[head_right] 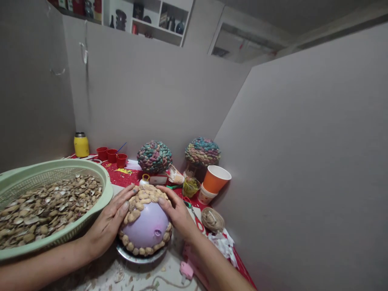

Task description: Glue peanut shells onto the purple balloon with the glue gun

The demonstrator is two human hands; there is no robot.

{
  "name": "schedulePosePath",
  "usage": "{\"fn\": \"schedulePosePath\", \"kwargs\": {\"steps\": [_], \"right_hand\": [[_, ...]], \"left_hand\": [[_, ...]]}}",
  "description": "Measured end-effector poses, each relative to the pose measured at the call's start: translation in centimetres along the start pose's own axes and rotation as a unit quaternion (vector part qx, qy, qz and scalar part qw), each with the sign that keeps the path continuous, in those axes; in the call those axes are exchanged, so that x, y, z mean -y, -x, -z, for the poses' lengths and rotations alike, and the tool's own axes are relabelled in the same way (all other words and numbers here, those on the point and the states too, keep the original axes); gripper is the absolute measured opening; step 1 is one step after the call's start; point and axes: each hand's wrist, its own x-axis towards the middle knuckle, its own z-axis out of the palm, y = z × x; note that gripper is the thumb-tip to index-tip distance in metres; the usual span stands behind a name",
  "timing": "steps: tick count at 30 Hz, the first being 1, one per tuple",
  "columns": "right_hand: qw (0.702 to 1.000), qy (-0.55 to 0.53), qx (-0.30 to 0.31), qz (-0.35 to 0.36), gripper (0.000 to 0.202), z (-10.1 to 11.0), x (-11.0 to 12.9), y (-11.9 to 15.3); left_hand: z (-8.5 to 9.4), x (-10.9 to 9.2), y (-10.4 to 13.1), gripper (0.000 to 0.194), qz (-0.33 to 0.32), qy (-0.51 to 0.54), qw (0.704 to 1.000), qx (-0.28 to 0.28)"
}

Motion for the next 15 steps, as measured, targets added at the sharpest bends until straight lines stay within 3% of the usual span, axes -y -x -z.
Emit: {"fn": "schedulePosePath", "kwargs": {"steps": [3, 5, 7, 9, 11, 15], "right_hand": [[0.997, 0.042, -0.04, 0.046, 0.043, 0.6, 1.2, 0.5], [0.979, 0.11, -0.069, 0.157, 0.035, 0.5, 3.1, 1.1], [0.928, 0.193, -0.032, 0.318, 0.033, 0.1, 5.5, 1.7], [0.873, 0.272, 0.055, 0.401, 0.025, -0.7, 7.7, 1.8], [0.846, 0.312, 0.108, 0.419, 0.016, -1.4, 9.0, 1.5], [0.835, 0.344, 0.143, 0.406, 0.016, -1.9, 9.2, 0.5]], "left_hand": [[-0.2, 0.6, -0.2, 0.049, -0.007, 0.001, 1.0, 0.002], [-0.3, 0.8, -0.2, 0.049, -0.013, -0.002, 1.0, 0.004], [-0.3, 0.8, -0.1, 0.049, -0.018, -0.007, 1.0, 0.005], [-0.4, 0.8, 0.1, 0.048, -0.025, -0.012, 1.0, 0.003], [-0.5, 1.0, 0.2, 0.047, -0.033, -0.016, 0.999, -0.004], [-0.6, 1.2, 0.2, 0.043, -0.05, -0.015, 0.998, -0.019]]}}
